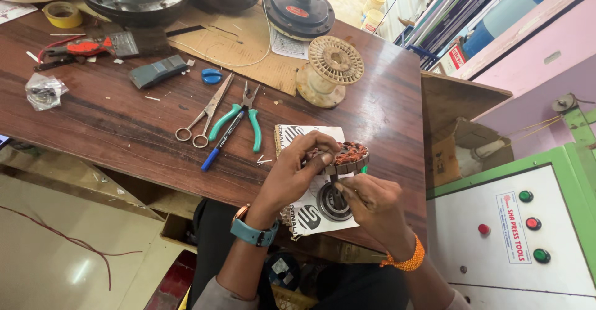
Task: The person works on an electric fan motor armature at a workbench, turning and holding the copper-wound rotor while adjusting its windings and components by hand. They then pick up a green-handled screwdriver and use it on the motor assembly before setting the screwdriver down on the table.
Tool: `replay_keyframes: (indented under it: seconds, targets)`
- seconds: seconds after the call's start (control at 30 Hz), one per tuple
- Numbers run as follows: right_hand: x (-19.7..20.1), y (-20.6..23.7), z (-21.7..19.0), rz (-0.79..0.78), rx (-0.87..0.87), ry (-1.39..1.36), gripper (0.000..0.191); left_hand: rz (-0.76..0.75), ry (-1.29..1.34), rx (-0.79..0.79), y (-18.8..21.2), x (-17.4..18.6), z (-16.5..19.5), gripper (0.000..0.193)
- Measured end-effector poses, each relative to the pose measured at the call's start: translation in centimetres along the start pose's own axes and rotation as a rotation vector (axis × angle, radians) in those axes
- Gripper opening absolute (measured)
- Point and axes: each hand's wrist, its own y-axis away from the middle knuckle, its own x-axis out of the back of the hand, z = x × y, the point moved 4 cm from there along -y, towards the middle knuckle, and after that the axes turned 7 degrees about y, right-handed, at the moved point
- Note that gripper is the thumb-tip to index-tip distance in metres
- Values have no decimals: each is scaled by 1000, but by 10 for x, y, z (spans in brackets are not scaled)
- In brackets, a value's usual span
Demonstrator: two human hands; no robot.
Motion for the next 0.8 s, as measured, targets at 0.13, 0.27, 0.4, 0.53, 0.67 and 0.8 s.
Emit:
replay_keyframes:
  seconds: [0.13, 0.27, 0.4, 0.53, 0.67, 0.8]
  targets:
    - [-12, 17, 14, 45, -35, -42, 5, 30, 28, 19, -1, -1, 5, 17]
    - [-28, 40, 26, 23, -87, -33, 4, 9, -205, -74, 4, -5, 19, 32]
    - [-31, 53, 40, -39, -209, 22, 2, -23, -512, -73, 7, -14, 25, 63]
    - [7, 49, 44, 109, -166, -29, 7, 66, -549, -305, 15, -19, 31, 50]
    - [35, 31, 37, 180, -147, -33, 6, 116, -569, -370, 17, -22, 26, 50]
    - [43, 3, 27, 169, -150, 87, 6, 125, -574, -368, 18, -22, 23, 49]
